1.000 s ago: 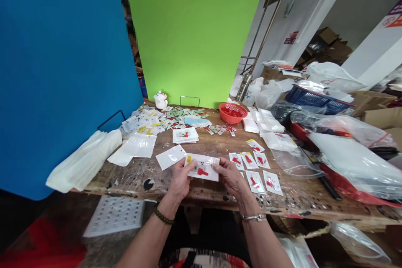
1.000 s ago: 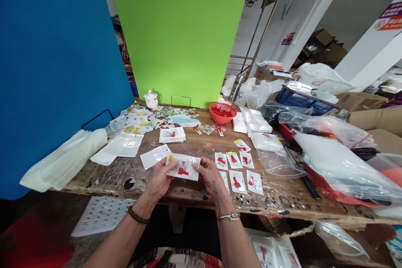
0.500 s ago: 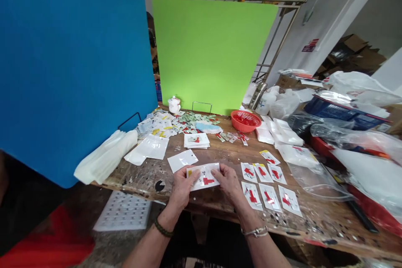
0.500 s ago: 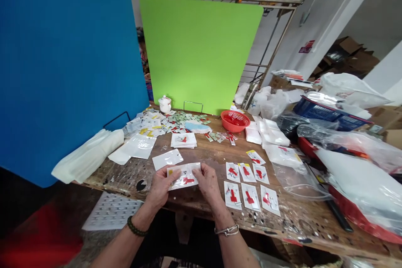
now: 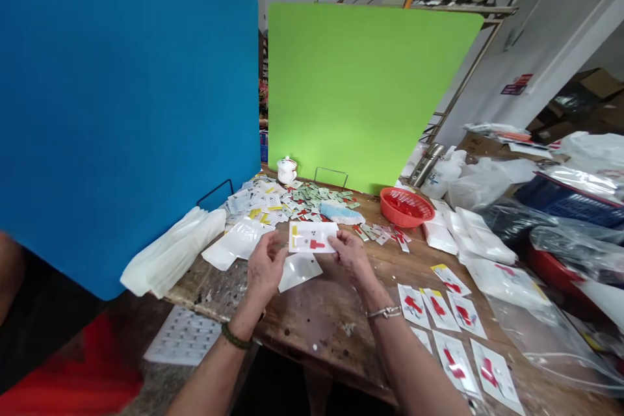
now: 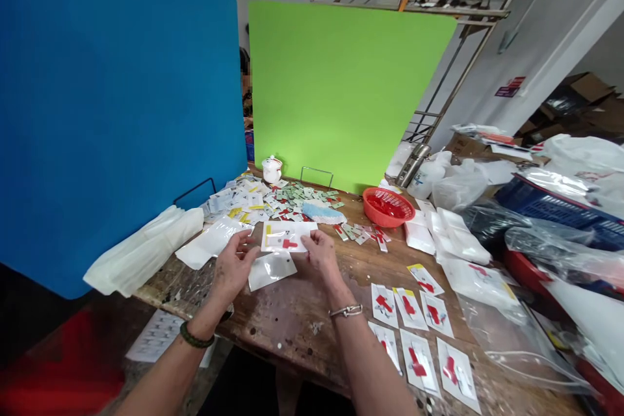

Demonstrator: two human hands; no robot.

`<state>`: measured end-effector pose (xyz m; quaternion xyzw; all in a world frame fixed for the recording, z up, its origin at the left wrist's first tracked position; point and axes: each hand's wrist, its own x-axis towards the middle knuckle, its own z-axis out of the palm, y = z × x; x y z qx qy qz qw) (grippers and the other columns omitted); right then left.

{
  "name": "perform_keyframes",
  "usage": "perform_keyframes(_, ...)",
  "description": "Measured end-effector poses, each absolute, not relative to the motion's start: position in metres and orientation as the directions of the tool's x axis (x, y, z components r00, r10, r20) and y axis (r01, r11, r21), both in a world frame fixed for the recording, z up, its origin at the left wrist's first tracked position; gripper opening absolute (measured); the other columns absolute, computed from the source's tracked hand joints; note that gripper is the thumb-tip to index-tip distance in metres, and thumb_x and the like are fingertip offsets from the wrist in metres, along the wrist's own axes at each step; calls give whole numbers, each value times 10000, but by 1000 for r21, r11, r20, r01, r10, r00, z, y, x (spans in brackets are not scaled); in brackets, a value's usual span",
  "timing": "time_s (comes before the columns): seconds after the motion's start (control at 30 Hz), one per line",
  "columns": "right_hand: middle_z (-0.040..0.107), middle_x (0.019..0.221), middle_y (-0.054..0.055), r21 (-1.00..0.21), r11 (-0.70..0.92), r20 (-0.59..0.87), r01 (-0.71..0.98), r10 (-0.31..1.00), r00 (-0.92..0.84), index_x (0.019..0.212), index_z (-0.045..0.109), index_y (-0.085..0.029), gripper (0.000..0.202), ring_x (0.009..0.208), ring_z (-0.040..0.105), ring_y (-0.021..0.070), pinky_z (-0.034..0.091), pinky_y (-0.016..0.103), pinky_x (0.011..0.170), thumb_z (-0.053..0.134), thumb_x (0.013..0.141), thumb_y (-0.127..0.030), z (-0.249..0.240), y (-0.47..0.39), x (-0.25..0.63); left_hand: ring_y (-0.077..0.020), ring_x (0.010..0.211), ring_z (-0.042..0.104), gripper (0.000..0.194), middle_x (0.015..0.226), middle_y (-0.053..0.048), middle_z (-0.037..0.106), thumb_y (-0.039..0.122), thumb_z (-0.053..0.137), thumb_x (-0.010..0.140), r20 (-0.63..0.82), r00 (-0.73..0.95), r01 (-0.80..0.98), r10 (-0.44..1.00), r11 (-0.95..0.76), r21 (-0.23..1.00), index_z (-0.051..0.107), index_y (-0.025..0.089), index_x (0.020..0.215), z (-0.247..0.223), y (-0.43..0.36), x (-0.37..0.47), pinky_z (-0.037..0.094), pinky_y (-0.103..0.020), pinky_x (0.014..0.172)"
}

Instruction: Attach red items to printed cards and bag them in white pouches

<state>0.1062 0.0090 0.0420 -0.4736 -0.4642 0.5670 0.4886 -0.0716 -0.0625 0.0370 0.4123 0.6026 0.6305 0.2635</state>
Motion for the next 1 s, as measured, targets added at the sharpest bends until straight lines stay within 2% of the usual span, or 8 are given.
perform_keyframes(0.17, 544, 501, -30, -972, -35, -30, 230, 999, 27, 686, 621, -170, 171, 446, 459, 117, 344, 240, 451, 659, 641, -331, 40, 53, 117, -298, 1051, 525, 258, 1033, -95, 673, 140, 598, 714, 322, -141, 720, 936, -126, 682, 686, 236, 937, 28, -73, -69, 317, -430, 980)
perform_keyframes(0.27, 668, 823, 93, -786, 86, 173, 612, 981, 85, 877, 683, -138, 215, 750, 602, 211, 446, 305, 664, 617, 710, -255, 39, 55, 121, -304, 1056, 512, 327, 1066, -108, 651, 141, 547, 742, 274, -58, 825, 960, -108, 555, 672, 238, 1028, 22, -74, -66, 304, -445, 976)
perform_keyframes(0.37, 614, 1111, 153, -609, 195, 310, 769, 951, 5, 1089, 658, -148, 338, 958, 588, 247, 441, 338, 801, 567, 776, -237, 39, 39, 121, -290, 946, 544, 370, 959, -104, 643, 123, 547, 708, 246, -59, 813, 967, -97, 575, 679, 233, 1036, 19, -67, -67, 363, -416, 894)
perform_keyframes(0.53, 677, 919, 81, -750, 256, 189, 610, 966, -174, 967, 698, -189, 269, 834, 597, 212, 449, 320, 761, 616, 711, -204, 28, 0, 115, -205, 721, 552, 312, 725, -38, 635, 33, 546, 595, 268, -94, 539, 959, -177, 823, 702, 230, 780, 16, -60, -68, 422, -310, 732)
perform_keyframes(0.63, 669, 774, 34, -868, 130, 56, 478, 985, -166, 846, 688, -181, 222, 724, 575, 181, 437, 293, 683, 644, 629, -198, 20, -22, 114, -179, 699, 563, 259, 704, -7, 642, 80, 587, 593, 194, -95, 383, 976, -144, 912, 710, 223, 771, 17, -65, -69, 441, -290, 701)
perform_keyframes(0.8, 496, 496, -56, -969, -148, -199, 198, 942, -271, 696, 575, -185, 196, 434, 390, 88, 288, 217, 445, 584, 688, -381, 23, -53, 126, -155, 692, 582, 257, 728, -5, 644, 216, 663, 607, 80, -83, 178, 993, -64, 982, 710, 176, 857, 21, -72, -69, 464, -266, 656)
perform_keyframes(0.9, 420, 421, -82, -976, -167, -199, 139, 946, -257, 643, 526, -196, 241, 381, 304, 66, 209, 208, 408, 604, 673, -422, 27, -68, 134, -157, 681, 588, 261, 729, -10, 646, 239, 673, 612, 78, -61, 179, 995, -66, 982, 708, 172, 862, 27, -73, -65, 478, -271, 640)
perform_keyframes(1.0, 420, 411, -75, -986, -117, -134, 116, 979, -152, 582, 482, -202, 279, 387, 318, 66, 217, 210, 405, 632, 651, -427, 27, -77, 140, -194, 802, 603, 263, 842, -36, 655, 194, 660, 632, 249, -158, 386, 956, -172, 906, 714, 194, 890, 35, -77, -52, 496, -323, 737)
